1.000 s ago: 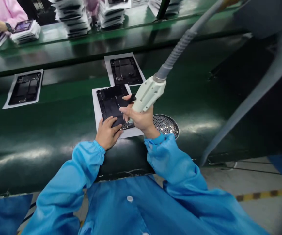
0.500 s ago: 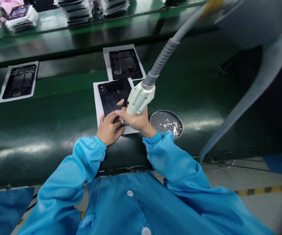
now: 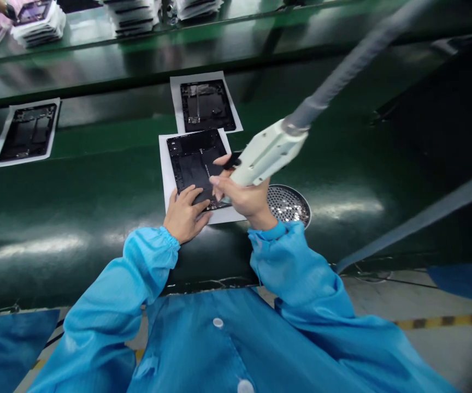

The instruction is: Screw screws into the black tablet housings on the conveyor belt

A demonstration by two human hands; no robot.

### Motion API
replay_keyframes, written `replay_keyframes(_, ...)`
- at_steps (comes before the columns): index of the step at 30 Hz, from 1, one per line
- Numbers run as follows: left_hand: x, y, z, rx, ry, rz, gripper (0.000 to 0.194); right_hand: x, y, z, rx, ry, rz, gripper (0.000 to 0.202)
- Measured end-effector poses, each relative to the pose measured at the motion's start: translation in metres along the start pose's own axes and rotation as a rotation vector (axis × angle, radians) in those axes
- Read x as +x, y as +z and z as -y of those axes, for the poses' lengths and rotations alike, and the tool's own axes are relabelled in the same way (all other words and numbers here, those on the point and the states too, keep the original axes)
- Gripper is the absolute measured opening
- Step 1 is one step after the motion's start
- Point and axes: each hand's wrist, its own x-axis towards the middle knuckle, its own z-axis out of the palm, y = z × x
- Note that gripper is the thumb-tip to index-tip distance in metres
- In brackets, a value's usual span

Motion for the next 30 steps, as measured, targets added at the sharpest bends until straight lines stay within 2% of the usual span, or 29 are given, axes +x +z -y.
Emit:
replay_keyframes(6,-0.003,-0.001,-0.001,0.057,-0.012,0.008,0.033,0.003,-0.026,0.006,0.048,-0.075,-0.145,0.030)
replay_keyframes(10,-0.011,0.002,-0.003,0.138,0.005,-0.051,0.030,0.000,-0.034,0.007,0.024,-0.008,-0.152,0.033)
replay_keyframes(14,-0.010,0.001,0.009,0.170,0.024,-0.101,0.029,0.001,-0.039,0.008,0.020,0.008,-0.129,0.033)
replay_keyframes(16,-0.005,-0.012,0.020,0.171,-0.086,-0.134,0.028,0.001,-0.043,0.009,0.016,-0.011,-0.135,0.031)
replay_keyframes(19,0.004,-0.040,0.035,0.189,-0.502,-0.147,0.039,0.001,-0.047,0.007,0.020,-0.031,-0.157,0.029)
replay_keyframes(21,0.007,-0.055,0.041,0.189,-0.744,-0.057,0.050,0.001,-0.049,0.002,0.027,-0.044,-0.171,0.028)
replay_keyframes(23,0.008,-0.060,0.044,0.166,-0.832,0.054,0.053,0.001,-0.049,-0.004,0.033,-0.057,-0.176,0.028)
replay_keyframes(27,0.008,-0.048,0.049,0.085,-0.736,0.154,0.044,0.001,-0.048,-0.013,0.048,-0.036,-0.158,0.037)
replay_keyframes(30,0.005,-0.038,0.059,-0.123,-0.606,0.103,0.042,0.001,-0.048,-0.012,0.068,-0.018,-0.152,0.041)
